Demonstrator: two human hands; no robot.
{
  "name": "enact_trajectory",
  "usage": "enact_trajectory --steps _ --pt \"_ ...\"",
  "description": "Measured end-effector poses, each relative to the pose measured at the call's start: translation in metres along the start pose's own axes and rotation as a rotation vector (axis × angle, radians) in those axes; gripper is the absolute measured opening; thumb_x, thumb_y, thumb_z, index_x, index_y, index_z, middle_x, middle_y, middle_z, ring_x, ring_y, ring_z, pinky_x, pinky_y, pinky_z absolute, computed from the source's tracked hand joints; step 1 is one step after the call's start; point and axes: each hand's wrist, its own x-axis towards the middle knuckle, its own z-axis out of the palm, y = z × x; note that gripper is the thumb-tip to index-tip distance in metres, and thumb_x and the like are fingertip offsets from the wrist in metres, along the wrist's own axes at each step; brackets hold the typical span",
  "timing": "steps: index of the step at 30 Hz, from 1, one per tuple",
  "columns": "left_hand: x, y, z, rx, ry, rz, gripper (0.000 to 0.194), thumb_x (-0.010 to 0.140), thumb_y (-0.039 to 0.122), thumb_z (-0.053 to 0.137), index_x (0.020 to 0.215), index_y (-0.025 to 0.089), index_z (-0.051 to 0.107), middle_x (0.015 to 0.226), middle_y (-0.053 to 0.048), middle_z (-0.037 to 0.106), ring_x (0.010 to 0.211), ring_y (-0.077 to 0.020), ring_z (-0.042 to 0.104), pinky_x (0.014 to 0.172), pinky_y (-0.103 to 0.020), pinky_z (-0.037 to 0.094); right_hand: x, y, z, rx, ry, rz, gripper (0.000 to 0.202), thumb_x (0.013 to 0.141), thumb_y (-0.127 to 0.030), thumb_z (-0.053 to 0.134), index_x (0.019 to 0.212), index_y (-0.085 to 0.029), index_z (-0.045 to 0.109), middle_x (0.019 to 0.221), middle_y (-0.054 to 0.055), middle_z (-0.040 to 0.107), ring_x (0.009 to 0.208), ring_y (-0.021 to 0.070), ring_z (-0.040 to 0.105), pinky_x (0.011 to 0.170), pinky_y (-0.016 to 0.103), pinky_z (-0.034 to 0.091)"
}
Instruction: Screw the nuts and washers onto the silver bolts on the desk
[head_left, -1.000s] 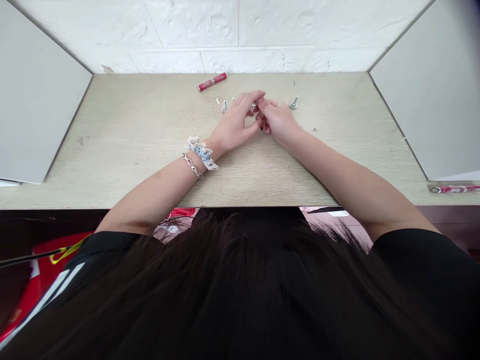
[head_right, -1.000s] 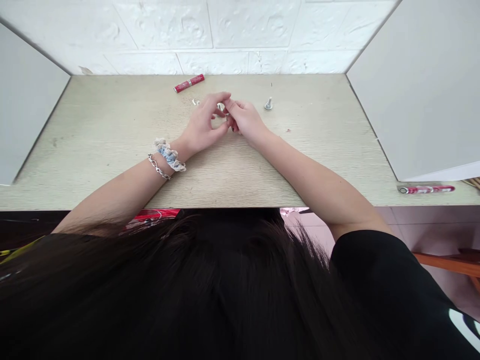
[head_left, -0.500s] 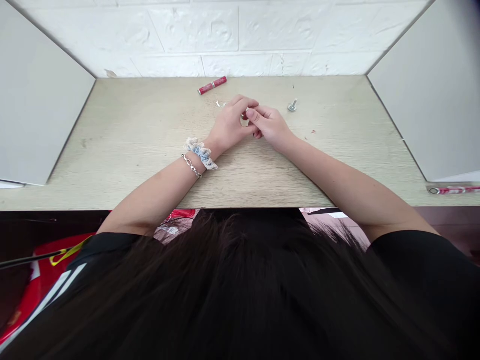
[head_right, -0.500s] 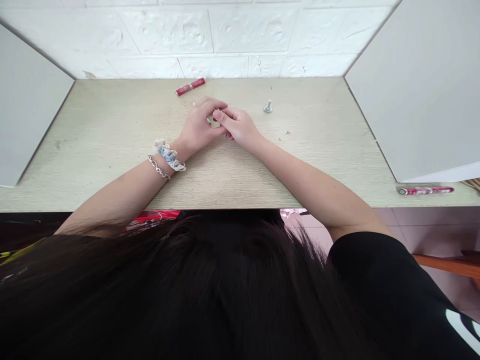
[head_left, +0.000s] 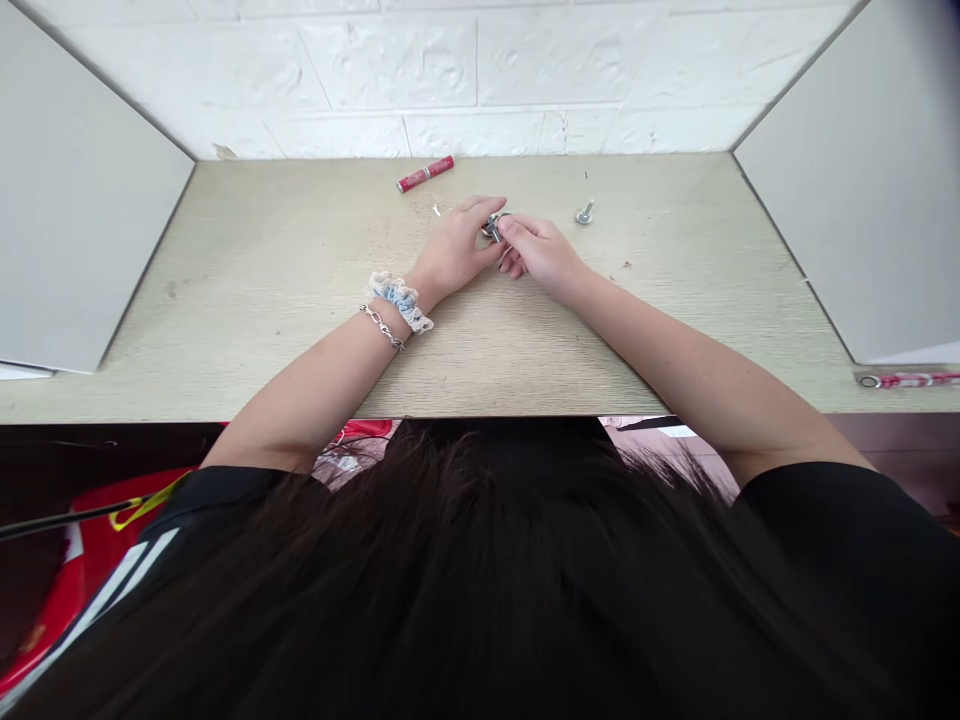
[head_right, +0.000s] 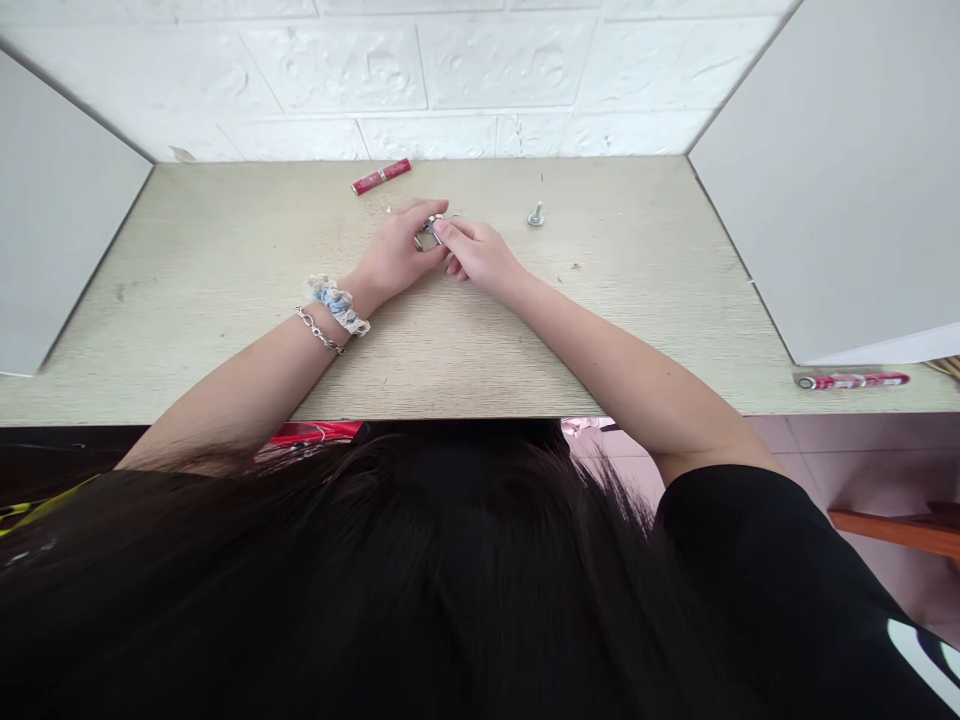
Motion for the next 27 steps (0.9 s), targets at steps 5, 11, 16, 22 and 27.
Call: enact_trajectory --steps 5,11,16,22,27 --pt "0.0 0.002 -0.004 0.033 0.076 -0.049 0.043 0.087 0.041 0.058 0.127 0.024 0.054 0.122 -0.007 0.065 0.111 -0.0217 0.059 0.098 -0.04 0.049 0.0 -0.003 -0.006 0.124 0.044 0.018 0.043 0.09 -0.058 0.05 0.081 -0.019 0.066 0.083 0.002 0.067 0.072 0.0096 0.061 0.057 0.019 0.05" --pt "-0.001 0.005 -0.003 0.04 0.105 -0.037 0.041 0.089 0.047 0.053 0.123 0.025 0.055 0.118 -0.007 0.066 0.11 -0.0223 0.061 0.097 -0.039 0.049 0.007 -0.002 -0.016 0.189 0.092 0.079 0.053 0.09 -0.065 0.041 0.077 -0.019 0.063 0.09 0.005 0.069 0.084 0.0146 0.064 0.074 0.028 0.057" --pt "-0.001 0.014 -0.002 0.039 0.055 0.028 0.044 0.091 0.059 0.048 0.122 0.028 0.053 0.119 -0.004 0.065 0.108 -0.0192 0.057 0.098 -0.042 0.048 0.009 -0.001 -0.011 0.127 0.011 0.056 0.043 0.092 -0.057 0.046 0.084 -0.019 0.063 0.087 0.003 0.068 0.094 0.0164 0.065 0.087 0.033 0.055" --pt "-0.006 0.028 -0.003 0.01 0.025 0.1 0.041 0.092 0.048 0.052 0.126 0.026 0.054 0.129 -0.006 0.061 0.118 -0.0223 0.055 0.105 -0.046 0.043 0.001 -0.002 -0.002 -0.011 -0.123 -0.053 0.031 0.088 -0.047 0.059 0.08 -0.017 0.065 0.088 0.002 0.069 0.103 0.018 0.063 0.098 0.034 0.049" --pt "-0.004 0.033 -0.006 0.034 0.023 0.023 0.036 0.088 0.036 0.056 0.121 0.023 0.056 0.122 -0.007 0.064 0.114 -0.0225 0.056 0.101 -0.044 0.047 -0.001 -0.007 -0.003 0.106 -0.115 -0.022 0.036 0.092 -0.05 0.05 0.081 -0.019 0.065 0.083 0.001 0.069 0.091 0.0148 0.066 0.088 0.029 0.053"
